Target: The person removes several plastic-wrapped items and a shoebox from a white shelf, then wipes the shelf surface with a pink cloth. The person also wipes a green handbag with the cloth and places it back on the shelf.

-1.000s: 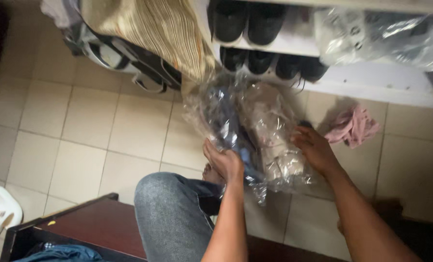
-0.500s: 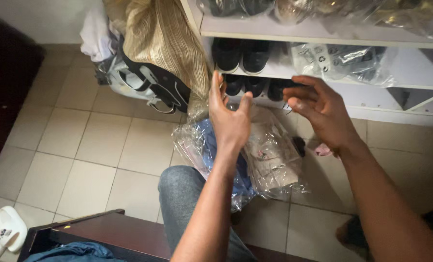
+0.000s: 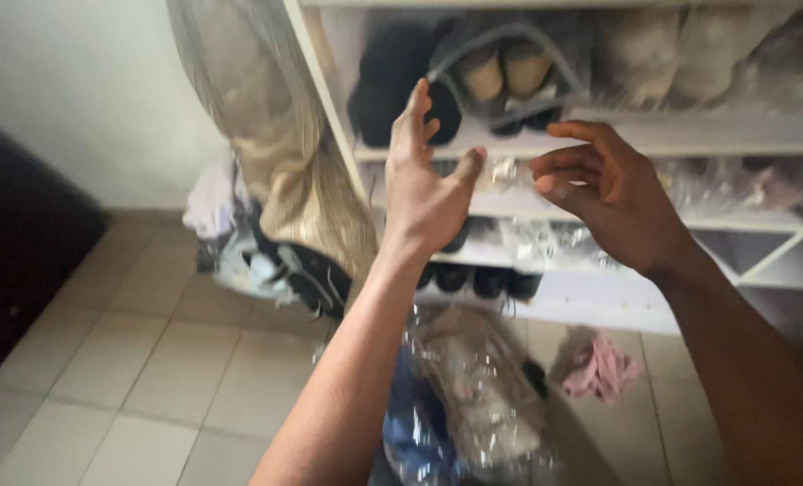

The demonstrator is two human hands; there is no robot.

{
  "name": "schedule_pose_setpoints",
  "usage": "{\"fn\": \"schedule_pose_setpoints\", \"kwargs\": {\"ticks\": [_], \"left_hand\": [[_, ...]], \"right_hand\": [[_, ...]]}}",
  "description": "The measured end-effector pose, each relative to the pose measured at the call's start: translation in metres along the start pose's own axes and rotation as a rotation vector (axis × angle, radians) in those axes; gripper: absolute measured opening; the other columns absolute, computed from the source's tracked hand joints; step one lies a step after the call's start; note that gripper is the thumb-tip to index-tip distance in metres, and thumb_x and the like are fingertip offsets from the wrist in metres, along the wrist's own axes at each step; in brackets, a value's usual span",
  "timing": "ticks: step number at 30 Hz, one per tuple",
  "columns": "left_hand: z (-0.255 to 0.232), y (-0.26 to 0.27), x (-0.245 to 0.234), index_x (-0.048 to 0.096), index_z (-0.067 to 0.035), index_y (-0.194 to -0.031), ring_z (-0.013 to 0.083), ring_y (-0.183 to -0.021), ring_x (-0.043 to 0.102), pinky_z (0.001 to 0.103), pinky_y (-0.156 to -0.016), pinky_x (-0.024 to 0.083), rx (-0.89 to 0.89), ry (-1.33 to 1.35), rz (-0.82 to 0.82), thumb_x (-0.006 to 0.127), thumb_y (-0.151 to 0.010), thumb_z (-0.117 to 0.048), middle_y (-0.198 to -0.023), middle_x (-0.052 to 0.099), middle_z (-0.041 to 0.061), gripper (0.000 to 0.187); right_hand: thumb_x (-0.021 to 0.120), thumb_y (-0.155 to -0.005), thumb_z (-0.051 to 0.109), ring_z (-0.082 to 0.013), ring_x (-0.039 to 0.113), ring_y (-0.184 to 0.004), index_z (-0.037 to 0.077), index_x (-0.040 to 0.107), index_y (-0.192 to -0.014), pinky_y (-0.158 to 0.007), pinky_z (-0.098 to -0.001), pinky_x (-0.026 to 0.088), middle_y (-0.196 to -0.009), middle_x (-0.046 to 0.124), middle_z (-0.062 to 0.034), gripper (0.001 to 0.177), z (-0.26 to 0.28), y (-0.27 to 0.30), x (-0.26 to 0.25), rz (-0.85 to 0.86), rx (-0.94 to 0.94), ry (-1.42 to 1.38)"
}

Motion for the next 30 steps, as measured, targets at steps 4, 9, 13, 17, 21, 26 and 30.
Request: {"fn": "schedule_pose_setpoints", "kwargs": {"ticks": [4,9,13,17,21,26,30], "left_hand": [[-0.035,-0.034,0.007,0.027,-0.008,-0.162,0.0402,-0.145,0.050,0.045,-0.116,0.048,0.276,-0.157,0.028,0.082,-0.089,-0.014,-0.157,0.042,0.023,0.092],[-0.060,-0.073,0.017,0.028,-0.007,-0.160,0.0431,-0.144,0.048,0.046,-0.113,0.050,0.368,-0.181,0.055,0.082,-0.088,-0.017,-0.157,0.040,0.024,0.090],[-0.073,-0.098,0.018,0.032,-0.007,-0.158,0.0434,-0.142,0.047,0.048,-0.111,0.047,0.358,-0.213,0.038,0.081,-0.086,-0.019,-0.156,0.042,0.023,0.088],[-0.073,-0.114,0.025,0.040,-0.008,-0.152,0.0407,-0.139,0.049,0.050,-0.112,0.043,0.363,-0.343,0.003,0.084,-0.083,-0.023,-0.149,0.050,0.020,0.083],[-0.071,-0.137,0.028,0.046,-0.008,-0.146,0.0429,-0.136,0.047,0.051,-0.109,0.042,0.361,-0.351,-0.049,0.086,-0.078,-0.021,-0.146,0.048,0.022,0.081],[-0.067,-0.150,0.032,0.043,-0.004,-0.146,0.0445,-0.136,0.046,0.050,-0.112,0.043,0.340,-0.312,-0.149,0.086,-0.077,-0.019,-0.141,0.047,0.024,0.083],[-0.052,-0.156,0.031,0.039,-0.001,-0.144,0.0409,-0.132,0.052,0.046,-0.112,0.048,0.247,-0.095,-0.319,0.085,-0.081,-0.019,-0.142,0.043,0.025,0.080]], "right_hand": [[0.072,-0.091,0.024,-0.0243,0.066,-0.120,0.008,0.039,-0.153,-0.099,-0.0405,0.058,-0.128,0.067,-0.0154,0.073,0.025,-0.028,-0.024,-0.047,0.006,0.166],[0.072,-0.094,0.029,-0.0296,0.067,-0.123,0.006,0.036,-0.155,-0.102,-0.0423,0.057,-0.131,0.066,-0.0194,0.075,0.051,-0.056,-0.050,-0.048,-0.157,0.232],[0.075,-0.094,0.030,-0.0317,0.059,-0.134,0.006,0.028,-0.159,-0.098,-0.0437,0.055,-0.140,0.058,-0.0241,0.083,0.061,-0.076,-0.063,-0.123,-0.253,0.375],[0.078,-0.096,0.031,-0.0338,0.057,-0.139,0.006,0.025,-0.161,-0.099,-0.0438,0.055,-0.145,0.055,-0.0257,0.087,0.057,-0.090,-0.080,-0.209,-0.341,0.480],[0.080,-0.097,0.031,-0.0343,0.055,-0.138,0.006,0.026,-0.162,-0.096,-0.0419,0.057,-0.148,0.052,-0.0271,0.088,0.055,-0.115,-0.091,-0.263,-0.364,0.486],[0.084,-0.089,0.027,-0.0310,0.063,-0.120,0.009,0.037,-0.158,-0.089,-0.0392,0.057,-0.140,0.059,-0.0221,0.086,0.056,-0.125,-0.091,-0.328,-0.391,0.522],[0.090,-0.084,0.020,-0.0396,0.061,-0.118,0.008,0.039,-0.155,-0.097,-0.0450,0.056,-0.135,0.054,-0.0270,0.087,0.065,-0.120,-0.097,-0.550,-0.557,0.790]]}}
Point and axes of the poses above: each hand's wrist, its own y-axis away from the middle knuckle, its own x-axis out of the palm, z = x × y, the point moved 5 cm from there along -y, towards the middle knuckle
